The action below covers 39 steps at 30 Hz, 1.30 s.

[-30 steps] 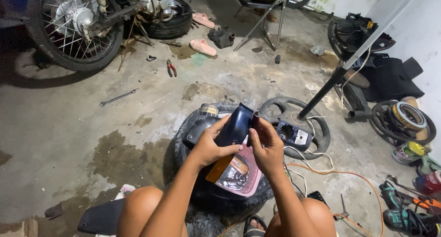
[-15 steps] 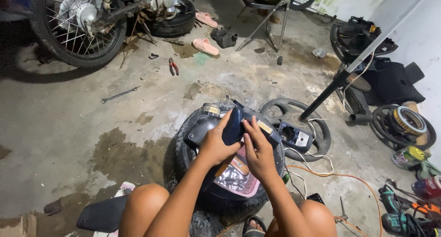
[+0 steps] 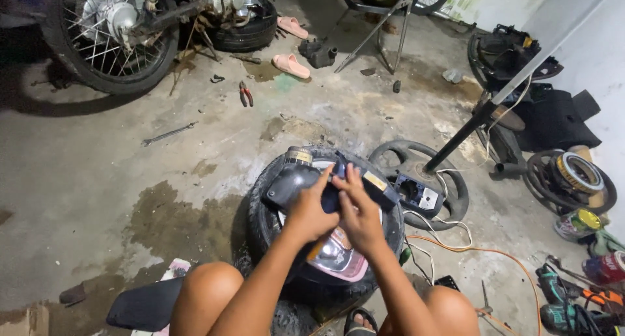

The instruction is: The person sits on the floor and sands a dark blue motorcycle part using a sanding block. The part is held in the left hand while the right hand moves the sanding block back and forth across its surface.

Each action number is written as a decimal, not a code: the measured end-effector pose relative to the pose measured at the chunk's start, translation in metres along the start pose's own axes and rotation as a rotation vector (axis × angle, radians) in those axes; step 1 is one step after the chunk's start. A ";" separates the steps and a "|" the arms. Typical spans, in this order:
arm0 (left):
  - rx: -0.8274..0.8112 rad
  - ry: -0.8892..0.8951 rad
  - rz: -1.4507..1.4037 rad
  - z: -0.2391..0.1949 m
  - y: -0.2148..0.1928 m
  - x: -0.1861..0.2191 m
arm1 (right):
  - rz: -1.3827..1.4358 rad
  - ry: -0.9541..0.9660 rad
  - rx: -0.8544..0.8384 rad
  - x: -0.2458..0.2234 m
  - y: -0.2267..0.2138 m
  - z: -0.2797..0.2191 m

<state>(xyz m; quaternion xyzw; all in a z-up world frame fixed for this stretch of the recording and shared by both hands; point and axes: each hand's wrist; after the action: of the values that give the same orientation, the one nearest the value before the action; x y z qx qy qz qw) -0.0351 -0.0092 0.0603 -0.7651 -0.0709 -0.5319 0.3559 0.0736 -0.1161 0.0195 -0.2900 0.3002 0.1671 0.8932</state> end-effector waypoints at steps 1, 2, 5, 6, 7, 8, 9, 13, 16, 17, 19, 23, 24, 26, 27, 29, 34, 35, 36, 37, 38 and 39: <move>0.002 -0.004 -0.002 0.004 0.007 -0.003 | 0.002 0.001 -0.004 0.004 0.000 0.004; -0.010 0.014 -0.012 0.008 0.014 -0.006 | 0.013 0.017 0.018 0.009 -0.001 0.009; -0.013 0.036 -0.061 0.033 0.024 -0.023 | 0.036 0.044 0.024 0.018 0.008 0.000; -0.003 0.037 -0.109 0.043 0.026 -0.030 | 0.045 0.055 -0.001 0.020 0.011 -0.007; -0.003 0.044 -0.108 0.031 0.026 -0.021 | 0.043 0.051 0.003 0.020 0.006 0.000; -0.016 0.047 -0.121 0.018 0.026 -0.012 | 0.061 0.054 0.030 0.021 0.001 0.007; -0.030 0.045 -0.133 0.005 0.026 -0.004 | 0.082 0.061 0.055 0.021 -0.004 0.012; -0.049 0.088 -0.108 0.022 0.031 -0.025 | 0.080 0.047 0.092 0.029 0.002 0.003; 0.017 0.045 -0.057 0.022 0.025 -0.014 | 0.032 0.019 0.011 0.034 -0.001 0.003; -0.027 0.080 -0.086 0.004 0.022 -0.001 | 0.097 0.031 0.046 0.049 -0.007 0.008; -0.072 0.108 -0.113 0.003 0.025 -0.003 | 0.166 0.049 0.080 0.052 -0.006 0.008; -0.012 0.073 -0.220 0.003 0.023 -0.010 | 0.178 0.027 -0.004 0.034 -0.002 0.003; -0.027 0.061 -0.228 -0.011 0.014 0.001 | 0.209 0.031 0.012 0.036 -0.005 0.008; -0.044 0.099 -0.218 0.002 0.021 -0.004 | 0.211 0.025 0.037 0.045 -0.010 0.012; -0.062 0.120 -0.215 0.004 0.025 -0.010 | 0.217 0.032 0.051 0.047 -0.011 0.010; -0.025 0.093 -0.220 0.011 0.025 -0.018 | 0.212 0.020 0.026 0.024 0.000 -0.003; -0.035 0.133 -0.252 0.020 0.033 -0.030 | 0.248 0.024 0.052 0.042 -0.002 0.006; 0.007 0.120 -0.281 0.035 0.041 -0.042 | 0.173 0.003 -0.034 0.035 0.002 0.002; 0.048 0.107 -0.311 0.049 0.049 -0.053 | 0.097 -0.018 -0.119 0.029 0.005 -0.003; 0.046 0.105 -0.312 0.029 0.041 -0.040 | 0.096 -0.015 -0.120 0.034 0.002 -0.001; 0.013 0.099 -0.332 0.010 0.034 -0.027 | 0.174 -0.018 -0.073 0.039 -0.001 0.001; -0.020 0.105 -0.346 -0.004 0.024 -0.011 | 0.251 -0.029 -0.016 0.047 -0.003 0.011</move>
<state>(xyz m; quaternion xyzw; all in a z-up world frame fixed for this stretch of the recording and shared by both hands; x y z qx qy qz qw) -0.0312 -0.0263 0.0406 -0.7163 -0.1777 -0.6250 0.2545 0.1153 -0.1064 -0.0017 -0.2548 0.3199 0.2841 0.8672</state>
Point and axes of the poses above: each hand's wrist, its own z-axis towards the middle knuckle, its own y-axis out of the palm, x = y × z, and after that the axes turned 9 degrees about -y, right-handed
